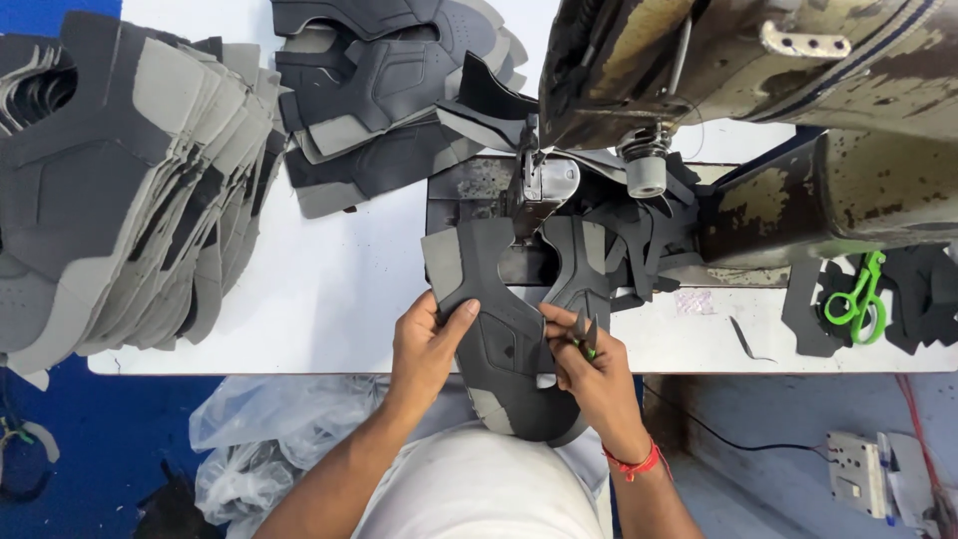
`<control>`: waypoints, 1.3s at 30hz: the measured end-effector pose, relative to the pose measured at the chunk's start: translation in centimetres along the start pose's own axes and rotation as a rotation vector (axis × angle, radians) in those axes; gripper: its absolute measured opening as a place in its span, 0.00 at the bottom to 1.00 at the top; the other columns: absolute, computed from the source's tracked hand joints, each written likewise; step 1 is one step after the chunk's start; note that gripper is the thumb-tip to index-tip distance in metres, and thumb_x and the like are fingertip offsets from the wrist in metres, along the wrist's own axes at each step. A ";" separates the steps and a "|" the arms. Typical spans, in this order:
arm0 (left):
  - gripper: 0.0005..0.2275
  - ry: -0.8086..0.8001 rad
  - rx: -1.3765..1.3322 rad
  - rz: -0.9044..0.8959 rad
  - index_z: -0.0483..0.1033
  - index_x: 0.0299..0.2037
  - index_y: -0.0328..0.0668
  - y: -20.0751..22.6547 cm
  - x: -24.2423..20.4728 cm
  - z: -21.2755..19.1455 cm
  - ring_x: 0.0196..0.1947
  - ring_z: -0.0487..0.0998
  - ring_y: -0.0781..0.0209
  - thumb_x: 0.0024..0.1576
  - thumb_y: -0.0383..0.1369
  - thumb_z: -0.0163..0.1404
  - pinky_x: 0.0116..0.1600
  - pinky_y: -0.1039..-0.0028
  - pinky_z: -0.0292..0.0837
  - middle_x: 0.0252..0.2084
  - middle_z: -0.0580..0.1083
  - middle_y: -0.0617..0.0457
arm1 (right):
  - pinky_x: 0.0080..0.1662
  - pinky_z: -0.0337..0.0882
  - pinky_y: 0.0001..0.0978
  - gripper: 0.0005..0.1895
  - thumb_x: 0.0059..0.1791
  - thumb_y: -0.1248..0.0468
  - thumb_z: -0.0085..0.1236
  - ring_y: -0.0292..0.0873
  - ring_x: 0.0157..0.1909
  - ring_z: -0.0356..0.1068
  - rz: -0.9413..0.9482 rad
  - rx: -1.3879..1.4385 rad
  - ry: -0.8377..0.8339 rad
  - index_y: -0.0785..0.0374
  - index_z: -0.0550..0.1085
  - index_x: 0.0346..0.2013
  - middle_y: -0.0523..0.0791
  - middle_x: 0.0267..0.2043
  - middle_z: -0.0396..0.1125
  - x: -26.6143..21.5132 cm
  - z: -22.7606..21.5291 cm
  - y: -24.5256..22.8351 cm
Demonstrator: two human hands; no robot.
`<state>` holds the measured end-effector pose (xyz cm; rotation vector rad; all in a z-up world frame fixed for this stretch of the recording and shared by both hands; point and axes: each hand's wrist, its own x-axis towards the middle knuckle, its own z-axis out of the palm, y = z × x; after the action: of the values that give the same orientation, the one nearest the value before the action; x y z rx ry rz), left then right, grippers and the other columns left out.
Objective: The person uses a sewing machine to stitch gray and black shoe parts together. They pick up a shoe part from a stack, align it with a smaller piece, and feed it through the machine. After sewing, they cut the thread with scissors and place the finished part on a pile.
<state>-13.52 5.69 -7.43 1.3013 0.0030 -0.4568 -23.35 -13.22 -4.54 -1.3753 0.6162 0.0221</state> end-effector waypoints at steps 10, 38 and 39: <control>0.08 -0.020 0.087 0.034 0.78 0.44 0.31 0.6 -0.4 -0.1 0.32 0.72 0.78 0.62 0.30 0.55 0.37 0.83 0.70 0.35 0.79 0.59 | 0.24 0.57 0.22 0.18 0.52 0.72 0.46 0.29 0.21 0.57 -0.024 0.012 0.006 0.66 0.77 0.55 0.39 0.31 0.70 0.1 -0.3 0.2; 0.10 -0.028 0.163 0.059 0.77 0.49 0.32 1.1 -0.7 -0.3 0.35 0.74 0.76 0.62 0.31 0.54 0.40 0.82 0.72 0.38 0.79 0.57 | 0.24 0.58 0.24 0.18 0.53 0.63 0.54 0.30 0.21 0.58 0.026 -0.001 -0.096 0.65 0.77 0.57 0.38 0.29 0.70 0.5 -1.4 -0.8; 0.10 -0.028 0.162 0.059 0.77 0.49 0.32 1.0 -0.8 -0.2 0.35 0.74 0.76 0.62 0.31 0.54 0.40 0.82 0.72 0.38 0.79 0.57 | 0.24 0.58 0.24 0.18 0.53 0.63 0.54 0.30 0.21 0.58 0.026 -0.001 -0.097 0.65 0.77 0.57 0.38 0.29 0.70 0.3 -1.2 -1.1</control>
<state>-13.83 6.36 -6.37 1.4503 -0.0975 -0.4314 -23.20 -14.69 -3.70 -1.3594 0.5533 0.1095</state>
